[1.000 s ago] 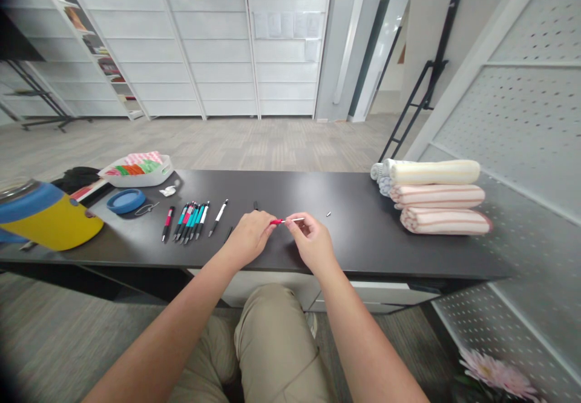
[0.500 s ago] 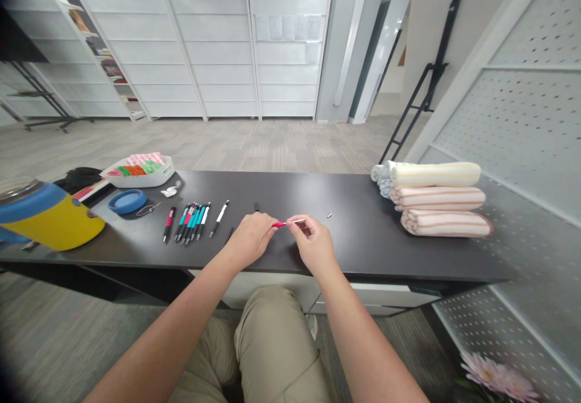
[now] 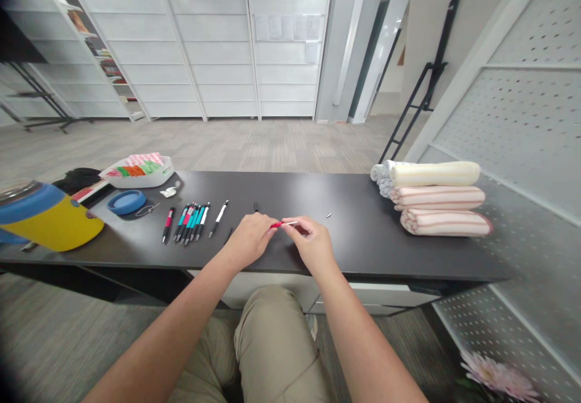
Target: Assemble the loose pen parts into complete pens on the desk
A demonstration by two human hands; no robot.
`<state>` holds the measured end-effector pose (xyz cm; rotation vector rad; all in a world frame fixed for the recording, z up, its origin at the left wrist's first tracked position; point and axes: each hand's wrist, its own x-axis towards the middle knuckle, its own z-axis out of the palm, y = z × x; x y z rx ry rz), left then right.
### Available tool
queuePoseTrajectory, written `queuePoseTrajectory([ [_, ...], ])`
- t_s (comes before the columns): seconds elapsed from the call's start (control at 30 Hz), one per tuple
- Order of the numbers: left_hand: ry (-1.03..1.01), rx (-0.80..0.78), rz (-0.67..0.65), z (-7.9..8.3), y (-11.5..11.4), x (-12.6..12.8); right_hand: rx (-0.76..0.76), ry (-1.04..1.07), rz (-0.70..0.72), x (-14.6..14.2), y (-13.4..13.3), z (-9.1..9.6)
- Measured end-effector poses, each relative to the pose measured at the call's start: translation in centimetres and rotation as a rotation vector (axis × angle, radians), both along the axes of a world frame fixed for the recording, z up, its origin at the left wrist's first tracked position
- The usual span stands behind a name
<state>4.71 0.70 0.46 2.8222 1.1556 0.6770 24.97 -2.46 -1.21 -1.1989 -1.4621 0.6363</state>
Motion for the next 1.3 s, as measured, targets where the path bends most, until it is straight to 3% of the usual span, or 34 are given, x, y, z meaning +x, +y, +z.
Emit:
queuePoseTrajectory([
  [0.13, -0.016, -0.002, -0.019, -0.1, 0.0, 0.0, 0.046, 0.015, 0.036, 0.0, 0.4, -0.3],
  [0.33, -0.196, -0.024, -0.033, -0.6, 0.3, -0.2, -0.094, 0.051, 0.067, -0.3, 0.8, -0.4],
  [0.43, -0.474, -0.136, -0.041, -0.7, 0.6, -0.6, -0.102, 0.016, 0.006, -0.2, 0.6, -0.1],
  [0.57, -0.953, -0.432, -0.074, -0.9, 1.4, -1.1, -0.106, -0.131, -0.102, -0.2, 0.7, 0.0],
  [0.8, -1.683, -0.781, -0.186, -0.1, 2.9, -1.9, -0.062, -0.553, -0.099, -1.4, 2.5, -1.0],
  [0.93, -1.752, -0.858, -0.175, 0.4, 3.0, -2.3, -0.073, -0.686, -0.115, -2.2, 3.2, -1.0],
  [1.03, -1.748, -0.758, -0.12, 0.4, 3.0, -2.3, -0.071, -0.683, -0.11, -2.3, 3.5, -1.1],
  [1.17, -1.79, -0.678, -0.1, 0.6, 3.0, -2.1, -0.048, -0.62, -0.084, -2.0, 3.6, -1.4],
  [1.3, -1.933, -0.783, -0.146, 1.5, 3.5, -1.8, -0.051, -0.426, -0.035, -1.8, 3.3, -1.2],
])
